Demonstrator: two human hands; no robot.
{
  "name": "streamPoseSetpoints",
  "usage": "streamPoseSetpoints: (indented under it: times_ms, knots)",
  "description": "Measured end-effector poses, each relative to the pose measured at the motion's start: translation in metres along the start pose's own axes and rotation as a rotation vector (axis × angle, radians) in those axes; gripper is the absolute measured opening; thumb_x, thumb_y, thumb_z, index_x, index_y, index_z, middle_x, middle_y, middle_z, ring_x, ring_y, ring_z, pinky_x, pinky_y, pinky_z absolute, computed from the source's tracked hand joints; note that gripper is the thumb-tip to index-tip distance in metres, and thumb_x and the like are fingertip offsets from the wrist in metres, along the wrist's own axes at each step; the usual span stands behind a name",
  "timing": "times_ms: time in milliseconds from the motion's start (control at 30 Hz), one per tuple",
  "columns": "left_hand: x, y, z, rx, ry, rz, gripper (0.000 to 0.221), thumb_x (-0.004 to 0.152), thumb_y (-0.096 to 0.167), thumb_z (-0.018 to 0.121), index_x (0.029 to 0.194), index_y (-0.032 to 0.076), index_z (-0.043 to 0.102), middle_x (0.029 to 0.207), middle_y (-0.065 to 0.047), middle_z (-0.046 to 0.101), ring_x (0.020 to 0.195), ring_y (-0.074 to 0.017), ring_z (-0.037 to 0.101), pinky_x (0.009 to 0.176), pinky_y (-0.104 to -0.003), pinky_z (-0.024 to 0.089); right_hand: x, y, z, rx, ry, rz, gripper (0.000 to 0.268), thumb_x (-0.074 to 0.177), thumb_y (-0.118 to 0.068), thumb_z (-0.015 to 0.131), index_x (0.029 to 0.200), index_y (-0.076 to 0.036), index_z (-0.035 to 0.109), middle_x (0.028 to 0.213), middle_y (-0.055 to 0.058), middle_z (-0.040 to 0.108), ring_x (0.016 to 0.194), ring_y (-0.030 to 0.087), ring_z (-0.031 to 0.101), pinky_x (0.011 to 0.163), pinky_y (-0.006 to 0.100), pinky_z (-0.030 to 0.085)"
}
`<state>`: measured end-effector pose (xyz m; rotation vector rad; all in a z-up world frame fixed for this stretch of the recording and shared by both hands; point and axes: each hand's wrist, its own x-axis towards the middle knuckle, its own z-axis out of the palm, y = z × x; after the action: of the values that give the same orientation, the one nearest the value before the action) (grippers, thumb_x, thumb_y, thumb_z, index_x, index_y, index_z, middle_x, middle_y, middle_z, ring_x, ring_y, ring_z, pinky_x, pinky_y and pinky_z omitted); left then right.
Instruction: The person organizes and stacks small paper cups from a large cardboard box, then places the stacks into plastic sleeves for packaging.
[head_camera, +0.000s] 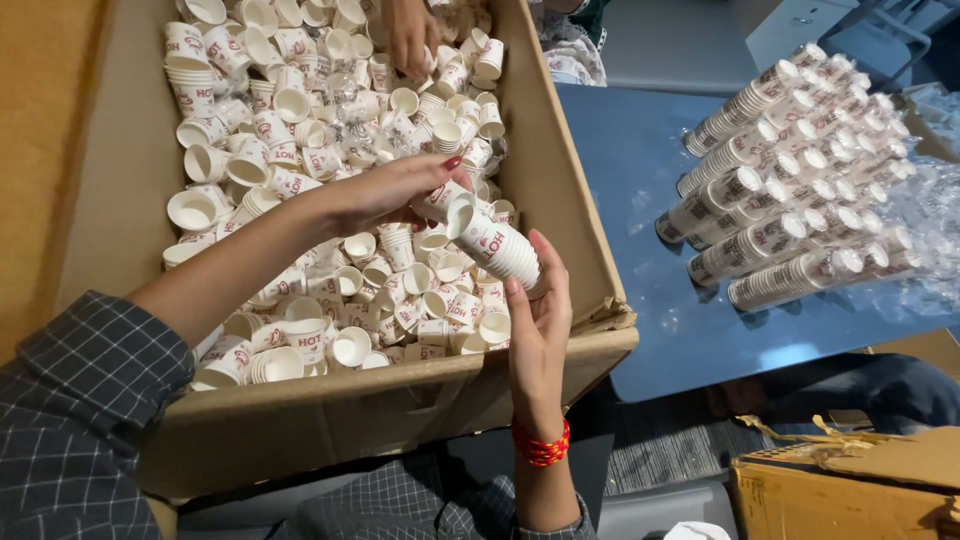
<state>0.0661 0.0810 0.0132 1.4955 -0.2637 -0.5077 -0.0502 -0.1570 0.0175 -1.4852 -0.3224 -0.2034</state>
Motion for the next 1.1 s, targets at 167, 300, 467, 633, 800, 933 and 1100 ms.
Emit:
streamPoseSetpoints:
  times_ms: [167, 300, 467, 633, 800, 933, 1100]
  knots:
    - [-0.012, 0.020, 0.007, 0.087, -0.136, 0.061, 0.040, 0.101, 0.037, 0.053, 0.131, 0.012, 0.059, 0.121, -0.007, 0.066, 0.095, -0.0131, 0.069, 0.078, -0.029, 0.058, -0.001, 0.002, -0.001, -0.039, 0.024, -0.021, 0.053, 0.100, 0.001, 0.055, 0.151, 0.004, 0.042, 0.152, 0.016, 0.049, 0.138, 0.022, 0.050, 0.117, 0.035, 0.038]
    - [-0.012, 0.015, -0.006, 0.160, -0.197, -0.006, 0.053, 0.086, 0.023, 0.073, 0.135, 0.011, 0.055, 0.123, -0.012, 0.069, 0.106, -0.0205, 0.075, 0.092, -0.034, 0.058, -0.002, 0.002, 0.000, -0.017, 0.061, -0.030, 0.053, 0.100, 0.002, 0.054, 0.152, 0.003, 0.042, 0.149, 0.017, 0.051, 0.136, 0.023, 0.052, 0.115, 0.034, 0.040]
    - [-0.003, 0.013, 0.004, -0.237, 0.129, -0.069, 0.050, 0.091, 0.027, 0.070, 0.132, 0.006, 0.053, 0.120, -0.018, 0.068, 0.106, -0.0266, 0.073, 0.092, -0.035, 0.055, -0.002, 0.003, 0.000, -0.047, 0.056, -0.039, 0.053, 0.100, 0.002, 0.054, 0.151, 0.004, 0.041, 0.150, 0.017, 0.050, 0.136, 0.022, 0.051, 0.114, 0.034, 0.040]
    - [-0.010, 0.018, 0.057, -0.587, 0.233, -0.028, 0.046, 0.096, 0.043, 0.051, 0.127, 0.009, 0.053, 0.117, -0.016, 0.069, 0.109, -0.0254, 0.069, 0.095, -0.042, 0.056, -0.002, 0.004, -0.001, -0.031, 0.052, -0.038, 0.053, 0.101, 0.002, 0.054, 0.152, 0.004, 0.040, 0.149, 0.017, 0.050, 0.136, 0.023, 0.051, 0.114, 0.035, 0.040]
    - [-0.011, -0.002, 0.087, -0.686, 0.190, 0.062, 0.043, 0.098, 0.039, 0.056, 0.130, 0.009, 0.051, 0.128, -0.010, 0.061, 0.123, -0.0234, 0.061, 0.107, -0.047, 0.049, -0.002, 0.000, 0.001, 0.000, 0.074, -0.056, 0.055, 0.101, 0.002, 0.055, 0.153, 0.004, 0.037, 0.150, 0.017, 0.049, 0.138, 0.023, 0.050, 0.116, 0.035, 0.039]
    - [-0.017, 0.005, 0.090, -0.639, 0.150, 0.104, 0.045, 0.097, 0.040, 0.059, 0.132, 0.012, 0.051, 0.129, -0.006, 0.061, 0.122, -0.0202, 0.060, 0.106, -0.045, 0.050, -0.003, -0.002, 0.001, 0.006, 0.054, -0.046, 0.055, 0.100, 0.002, 0.054, 0.153, 0.004, 0.038, 0.151, 0.017, 0.049, 0.139, 0.023, 0.050, 0.117, 0.035, 0.038]
    - [-0.018, 0.007, 0.094, -0.511, 0.116, 0.072, 0.053, 0.091, 0.043, 0.064, 0.135, 0.015, 0.054, 0.127, -0.004, 0.063, 0.121, -0.0187, 0.061, 0.103, -0.041, 0.052, -0.004, 0.004, -0.005, 0.010, 0.054, -0.055, 0.052, 0.102, 0.002, 0.052, 0.152, 0.006, 0.040, 0.151, 0.017, 0.050, 0.140, 0.023, 0.051, 0.119, 0.035, 0.038]
